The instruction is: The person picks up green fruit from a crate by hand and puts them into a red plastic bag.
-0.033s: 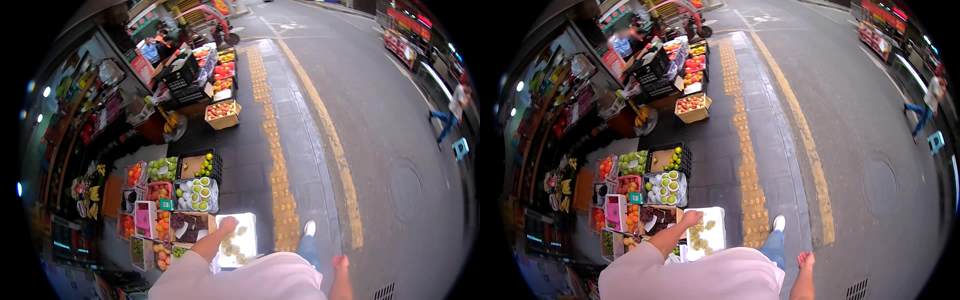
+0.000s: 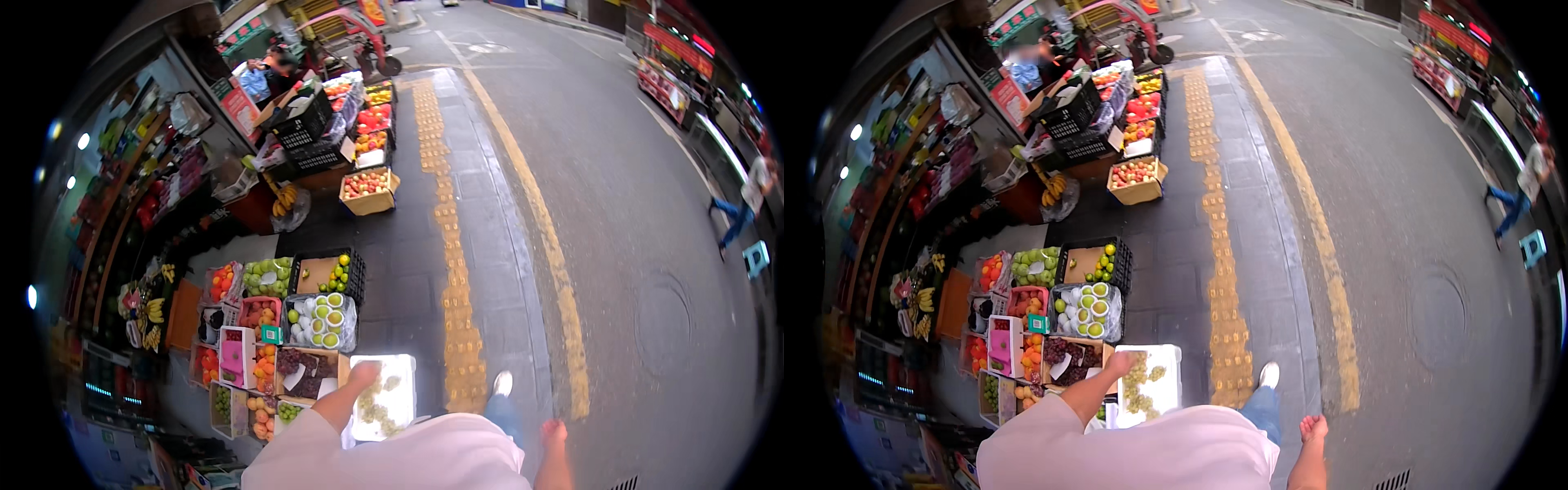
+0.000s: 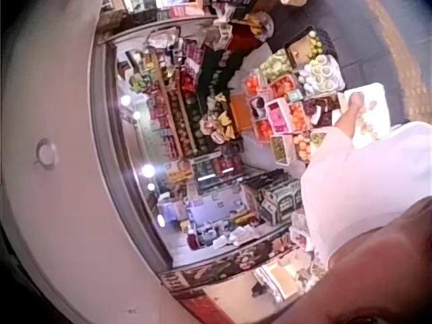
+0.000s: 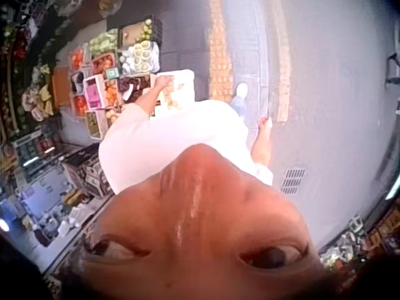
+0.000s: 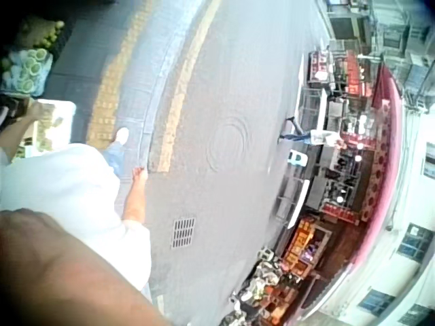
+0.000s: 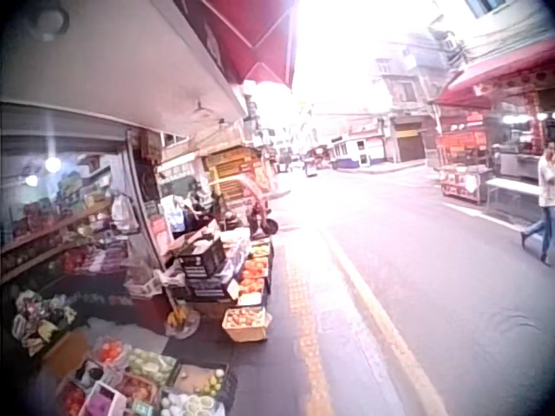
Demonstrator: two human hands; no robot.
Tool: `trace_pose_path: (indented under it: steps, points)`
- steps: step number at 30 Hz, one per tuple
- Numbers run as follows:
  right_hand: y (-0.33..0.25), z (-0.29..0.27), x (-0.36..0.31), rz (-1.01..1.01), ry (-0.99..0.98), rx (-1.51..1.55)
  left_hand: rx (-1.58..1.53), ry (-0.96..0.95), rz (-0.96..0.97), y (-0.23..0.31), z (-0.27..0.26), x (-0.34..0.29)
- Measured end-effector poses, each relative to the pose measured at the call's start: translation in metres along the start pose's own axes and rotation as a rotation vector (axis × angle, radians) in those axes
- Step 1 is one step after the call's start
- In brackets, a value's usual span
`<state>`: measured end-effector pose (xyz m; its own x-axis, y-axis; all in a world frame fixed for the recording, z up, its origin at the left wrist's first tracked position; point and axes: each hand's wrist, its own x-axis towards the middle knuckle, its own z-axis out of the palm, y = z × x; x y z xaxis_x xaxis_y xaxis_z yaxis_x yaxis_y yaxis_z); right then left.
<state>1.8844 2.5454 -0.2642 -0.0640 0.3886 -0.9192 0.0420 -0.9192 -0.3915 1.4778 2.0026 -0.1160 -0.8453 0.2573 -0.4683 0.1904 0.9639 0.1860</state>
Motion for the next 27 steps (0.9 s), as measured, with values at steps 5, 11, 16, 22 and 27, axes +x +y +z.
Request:
trace_pose_path:
  steps: [5, 11, 16, 22, 27]
  points:
    - [-0.102, 0.187, 0.036, 0.034, -0.002, -0.333, 0.431, -0.629, -0.1, -0.018, 0.051, -0.048]
    - [-0.213, 0.487, 0.074, -0.033, -0.277, -0.664, -0.322, -0.418, -0.605, 0.08, 0.117, 0.033]
    - [-0.256, 0.755, 0.041, -0.019, -0.548, -0.798, -0.429, -0.351, -0.498, 0.147, 0.041, 0.253]
    - [-0.327, 1.023, -0.102, 0.439, -1.291, -0.782, -0.642, 0.09, -0.343, 0.235, -0.277, 0.579]
    - [-0.362, 1.219, -0.242, 0.519, -1.879, -0.958, -0.722, 0.261, -0.214, 0.292, -0.494, 0.766]
